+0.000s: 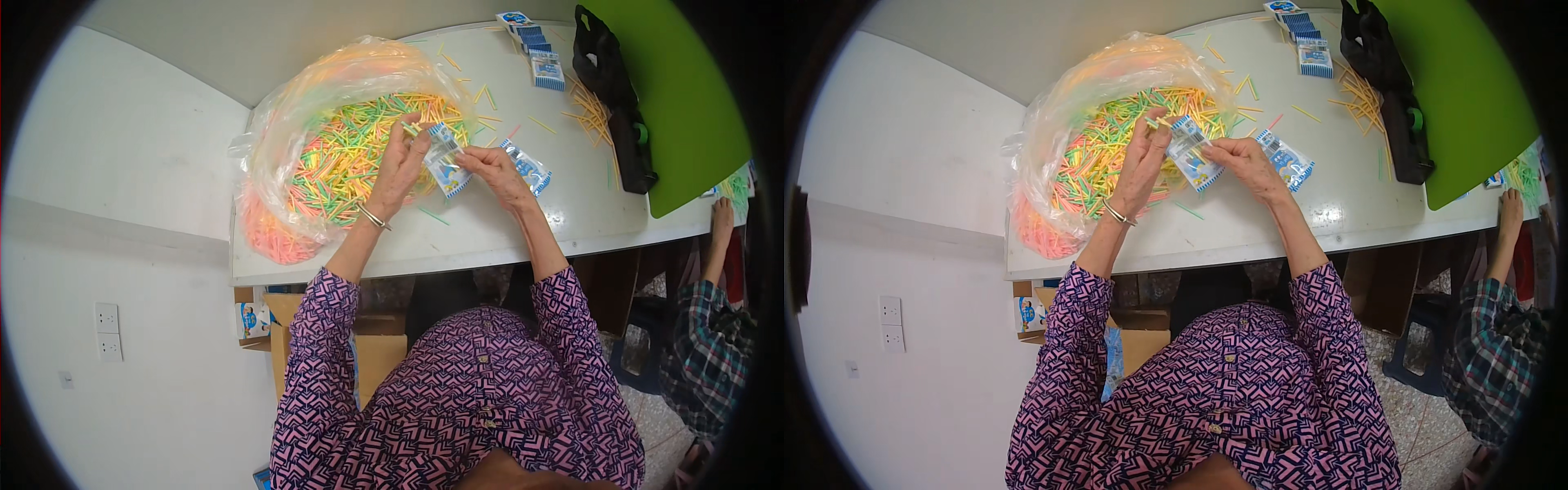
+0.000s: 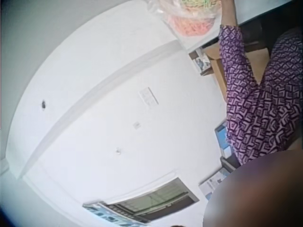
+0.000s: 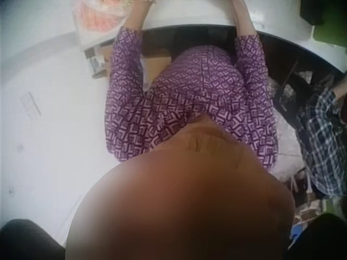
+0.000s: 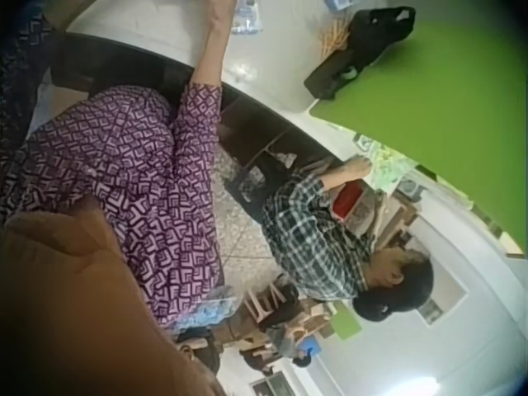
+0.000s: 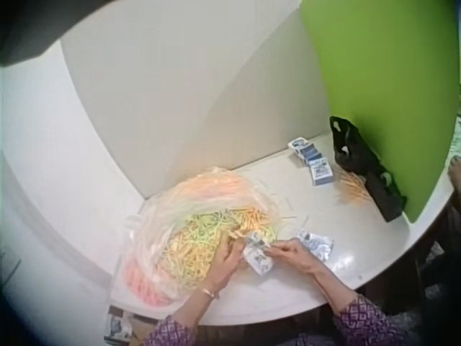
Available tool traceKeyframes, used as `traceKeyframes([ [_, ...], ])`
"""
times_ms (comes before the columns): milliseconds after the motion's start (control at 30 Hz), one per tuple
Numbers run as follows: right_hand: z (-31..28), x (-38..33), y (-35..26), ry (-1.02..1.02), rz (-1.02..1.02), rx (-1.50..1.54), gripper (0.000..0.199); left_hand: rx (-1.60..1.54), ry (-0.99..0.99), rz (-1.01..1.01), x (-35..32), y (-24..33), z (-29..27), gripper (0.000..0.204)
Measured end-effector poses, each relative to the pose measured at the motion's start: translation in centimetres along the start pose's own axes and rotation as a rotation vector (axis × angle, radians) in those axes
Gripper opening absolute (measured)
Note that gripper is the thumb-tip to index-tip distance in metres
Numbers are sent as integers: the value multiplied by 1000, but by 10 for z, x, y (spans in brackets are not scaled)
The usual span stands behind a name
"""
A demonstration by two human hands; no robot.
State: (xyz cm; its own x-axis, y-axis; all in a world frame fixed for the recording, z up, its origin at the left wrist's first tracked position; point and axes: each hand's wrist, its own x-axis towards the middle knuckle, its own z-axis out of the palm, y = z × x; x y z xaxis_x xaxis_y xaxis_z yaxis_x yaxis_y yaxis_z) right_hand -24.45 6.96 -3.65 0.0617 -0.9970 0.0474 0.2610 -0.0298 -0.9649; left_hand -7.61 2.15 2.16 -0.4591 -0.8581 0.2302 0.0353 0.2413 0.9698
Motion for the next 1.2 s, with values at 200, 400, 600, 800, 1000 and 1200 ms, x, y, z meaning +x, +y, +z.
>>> traceKeyframes([
  [200, 2, 7, 3, 31, 16, -20, 27, 536, -12, 98, 6, -10, -20, 36],
  [400, -3, 7, 7, 69, -50, 0, 27, 652, -49, 16, 7, 17, -4, 26],
  [600, 5, 1, 3, 61, -81, 57, 33, 572, -53, 311, 11, -4, -9, 24],
  [800, -1, -8, -8, -48, 15, 83, 32, 20, -101, 50, 9, 5, 0, 40],
  [1000, -1, -11, -10, -46, 10, 92, 32, 32, -140, -178, 4, 11, 8, 48],
  [1200, 2, -18, -9, -38, 33, 70, 29, -5, -146, -183, 1, 11, 12, 51],
])
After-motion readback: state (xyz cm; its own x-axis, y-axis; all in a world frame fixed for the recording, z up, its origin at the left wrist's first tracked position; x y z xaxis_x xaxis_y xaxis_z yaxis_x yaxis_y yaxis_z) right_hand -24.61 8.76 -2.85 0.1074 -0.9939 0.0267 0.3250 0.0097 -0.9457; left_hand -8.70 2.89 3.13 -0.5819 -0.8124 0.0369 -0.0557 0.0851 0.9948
